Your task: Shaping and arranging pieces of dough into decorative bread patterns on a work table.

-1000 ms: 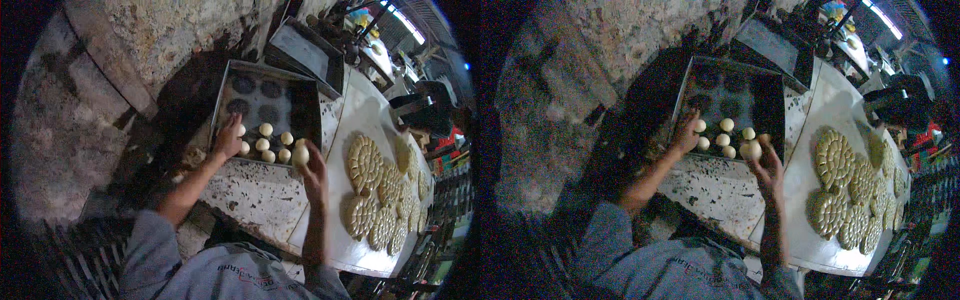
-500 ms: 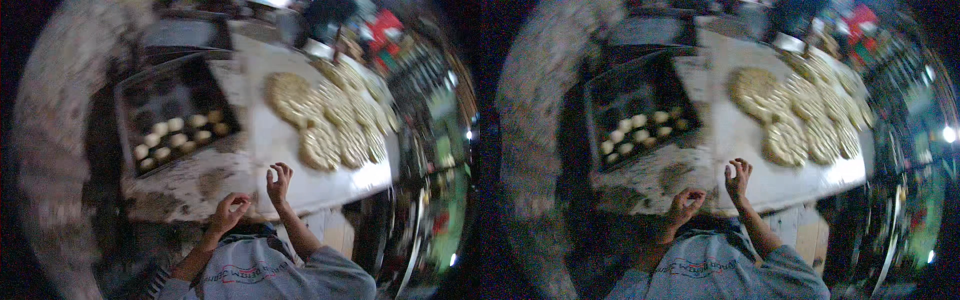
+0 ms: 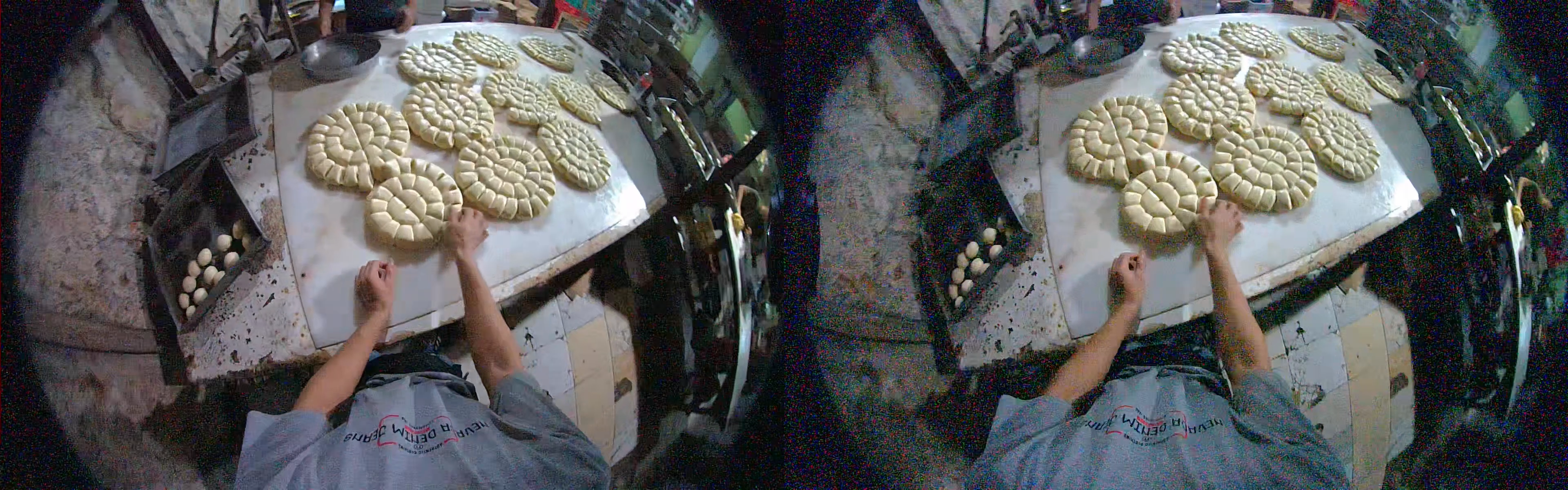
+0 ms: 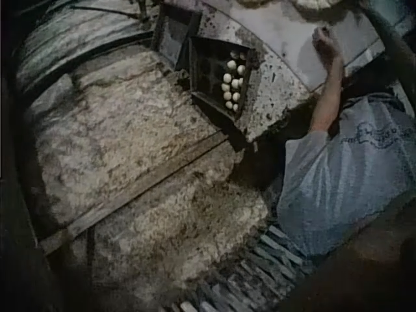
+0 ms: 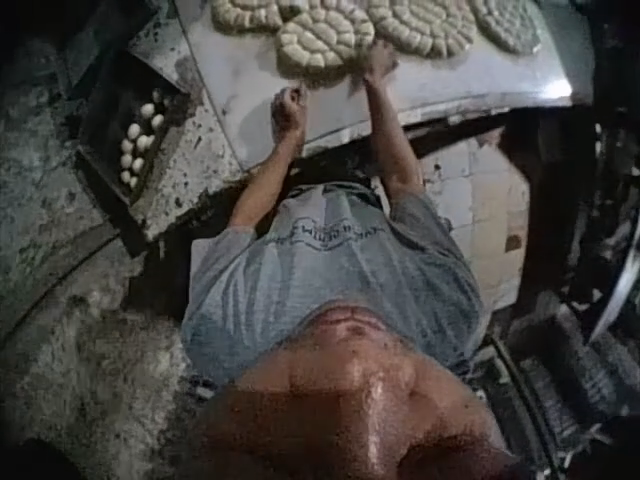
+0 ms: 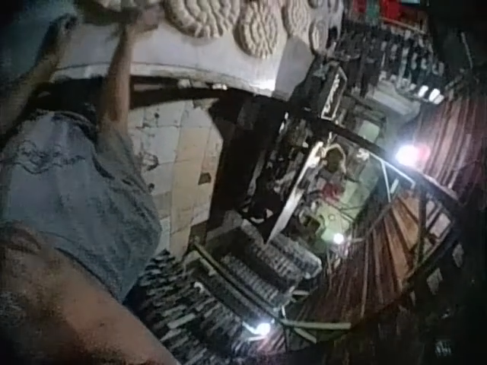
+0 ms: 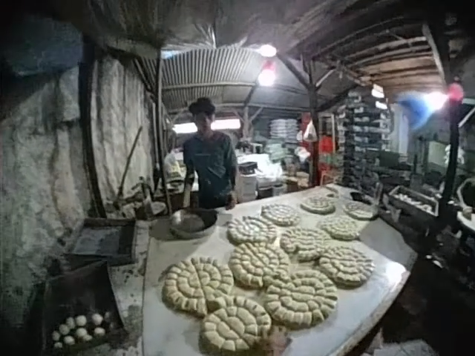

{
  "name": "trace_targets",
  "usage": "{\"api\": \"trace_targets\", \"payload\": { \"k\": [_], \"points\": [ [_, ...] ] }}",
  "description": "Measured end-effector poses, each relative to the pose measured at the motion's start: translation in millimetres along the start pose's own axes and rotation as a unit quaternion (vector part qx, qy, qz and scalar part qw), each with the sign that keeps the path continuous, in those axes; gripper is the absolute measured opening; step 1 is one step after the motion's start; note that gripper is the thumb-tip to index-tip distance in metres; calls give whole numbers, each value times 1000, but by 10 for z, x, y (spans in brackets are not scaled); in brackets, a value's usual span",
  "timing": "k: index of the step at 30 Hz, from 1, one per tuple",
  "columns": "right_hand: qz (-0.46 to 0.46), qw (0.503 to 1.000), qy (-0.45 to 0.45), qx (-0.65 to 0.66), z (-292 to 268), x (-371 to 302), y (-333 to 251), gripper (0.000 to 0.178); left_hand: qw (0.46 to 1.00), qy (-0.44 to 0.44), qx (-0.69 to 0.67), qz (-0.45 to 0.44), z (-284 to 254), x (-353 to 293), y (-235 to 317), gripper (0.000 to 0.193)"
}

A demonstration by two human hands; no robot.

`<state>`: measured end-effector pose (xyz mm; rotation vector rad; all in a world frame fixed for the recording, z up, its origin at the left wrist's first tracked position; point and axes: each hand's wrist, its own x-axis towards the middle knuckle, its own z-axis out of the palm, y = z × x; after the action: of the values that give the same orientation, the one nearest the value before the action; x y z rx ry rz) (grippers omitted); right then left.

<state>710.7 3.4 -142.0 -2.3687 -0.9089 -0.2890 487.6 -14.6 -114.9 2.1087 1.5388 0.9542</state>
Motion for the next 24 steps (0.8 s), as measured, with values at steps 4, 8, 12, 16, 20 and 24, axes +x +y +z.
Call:
{"api": "trace_targets", "payload": {
  "k": [4, 8, 12, 16, 20, 24],
  "points": [
    [-23, 975, -58, 214, -73, -54, -37, 36, 994, -2, -102, -48, 78, -119, 52, 13],
    [94, 894, -218, 380, -593, -405, 212, 36, 944, -76, -278, -164, -14, -230, 29, 31],
    [284, 763, -358, 457, -1096, -1108, 64, 38, 889, -178, -374, -195, 11, -493, 209, 42],
    [148, 763, -394, 491, -1389, -1263, -115, 52, 779, -320, -483, -240, -256, -431, 333, 43],
    [171, 725, -173, 645, -1238, -666, 92, 24, 828, -358, -393, -179, -601, -252, -130, 34],
    [-14, 934, -136, 329, -1051, -538, 561, 30, 966, -133, -222, 14, -750, -344, -576, 24]
  ]
}}
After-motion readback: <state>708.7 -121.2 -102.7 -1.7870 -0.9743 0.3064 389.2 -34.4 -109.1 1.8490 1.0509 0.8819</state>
